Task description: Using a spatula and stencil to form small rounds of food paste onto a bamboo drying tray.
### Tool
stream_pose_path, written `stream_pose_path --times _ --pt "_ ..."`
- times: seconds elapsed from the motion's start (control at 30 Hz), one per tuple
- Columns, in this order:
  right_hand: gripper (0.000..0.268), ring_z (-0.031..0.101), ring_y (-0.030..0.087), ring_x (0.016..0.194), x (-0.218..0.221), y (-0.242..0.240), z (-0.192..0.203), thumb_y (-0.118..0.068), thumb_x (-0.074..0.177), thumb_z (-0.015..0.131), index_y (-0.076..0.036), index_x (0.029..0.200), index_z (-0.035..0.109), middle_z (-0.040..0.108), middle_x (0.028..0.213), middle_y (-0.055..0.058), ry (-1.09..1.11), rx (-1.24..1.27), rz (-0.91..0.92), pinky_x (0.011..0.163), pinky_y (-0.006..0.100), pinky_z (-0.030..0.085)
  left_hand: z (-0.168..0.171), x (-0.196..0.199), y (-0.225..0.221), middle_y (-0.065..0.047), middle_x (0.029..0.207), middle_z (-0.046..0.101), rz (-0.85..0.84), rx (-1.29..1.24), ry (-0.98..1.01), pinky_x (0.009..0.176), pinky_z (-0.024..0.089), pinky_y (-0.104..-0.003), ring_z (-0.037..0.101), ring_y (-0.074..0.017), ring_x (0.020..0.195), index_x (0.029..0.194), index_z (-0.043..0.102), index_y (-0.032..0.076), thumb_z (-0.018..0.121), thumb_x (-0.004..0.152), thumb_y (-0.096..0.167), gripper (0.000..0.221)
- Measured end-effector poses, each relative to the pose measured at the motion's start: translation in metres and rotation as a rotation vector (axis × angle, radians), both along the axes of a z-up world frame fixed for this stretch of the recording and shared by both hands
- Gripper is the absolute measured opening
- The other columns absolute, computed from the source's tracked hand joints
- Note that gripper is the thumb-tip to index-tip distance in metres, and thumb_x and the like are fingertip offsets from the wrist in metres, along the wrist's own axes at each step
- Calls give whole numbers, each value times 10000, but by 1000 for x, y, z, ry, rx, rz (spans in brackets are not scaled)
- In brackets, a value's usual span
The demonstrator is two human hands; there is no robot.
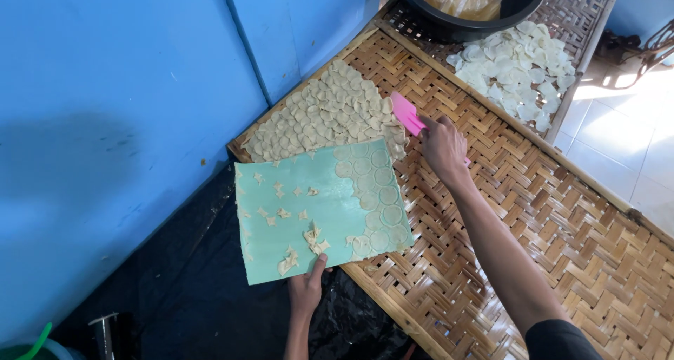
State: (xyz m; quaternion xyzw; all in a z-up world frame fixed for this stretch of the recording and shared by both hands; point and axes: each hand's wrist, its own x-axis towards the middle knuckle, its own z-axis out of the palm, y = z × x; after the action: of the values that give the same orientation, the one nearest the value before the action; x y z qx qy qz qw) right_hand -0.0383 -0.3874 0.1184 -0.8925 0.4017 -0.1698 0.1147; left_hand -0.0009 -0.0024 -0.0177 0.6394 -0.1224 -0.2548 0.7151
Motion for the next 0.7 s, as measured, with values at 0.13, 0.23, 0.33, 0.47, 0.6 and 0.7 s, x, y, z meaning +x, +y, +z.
stream_pose_path --times 0.13,0.23,0.33,0.47,0.6,0.7 --pt "354 705 328 839 -1 -3 -1 -168 1019 611 -234 1352 713 691 1092 168 14 -45 1 759 500 545 -6 -1 -1 -152 1020 718 2 -80 37 687 598 -364 699 -198 837 1136 652 -91 638 959 88 251" --pt "370 703 329 850 -2 -8 -8 -156 1000 601 -234 1343 718 685 1128 177 -13 -14 2 743 485 553 -4 -1 0 -147 1030 710 -5 -113 13 693 599 -351 696 -195 835 1150 631 -86 644 951 68 252" --pt "383 711 316 881 -5 -13 -11 -147 967 629 -209 1328 739 737 1074 177 -106 -30 45 806 466 561 3 -2 -1 -130 1044 711 14 -100 32 659 602 -354 699 -183 848 1145 639 -77 637 934 61 252" --pt "360 734 246 749 -3 -19 -7 -194 972 618 -216 1318 713 778 1049 153 -152 262 -8 770 418 586 -11 0 2 -141 1046 703 -15 -151 17 689 602 -338 692 -188 852 1159 629 -84 639 958 50 242" --pt "351 731 223 782 -4 -29 -13 -204 945 665 -203 1288 739 777 1045 160 -184 211 89 772 418 581 1 -1 -1 -129 1057 705 -3 -143 38 668 603 -344 698 -182 864 1159 635 -79 635 940 43 250" --pt "363 730 270 754 -2 -17 3 -205 984 633 -241 1333 724 778 1028 168 -20 201 13 766 427 577 -5 -1 0 -139 1051 706 -4 -154 20 674 607 -346 697 -188 864 1154 636 -86 635 948 48 245"
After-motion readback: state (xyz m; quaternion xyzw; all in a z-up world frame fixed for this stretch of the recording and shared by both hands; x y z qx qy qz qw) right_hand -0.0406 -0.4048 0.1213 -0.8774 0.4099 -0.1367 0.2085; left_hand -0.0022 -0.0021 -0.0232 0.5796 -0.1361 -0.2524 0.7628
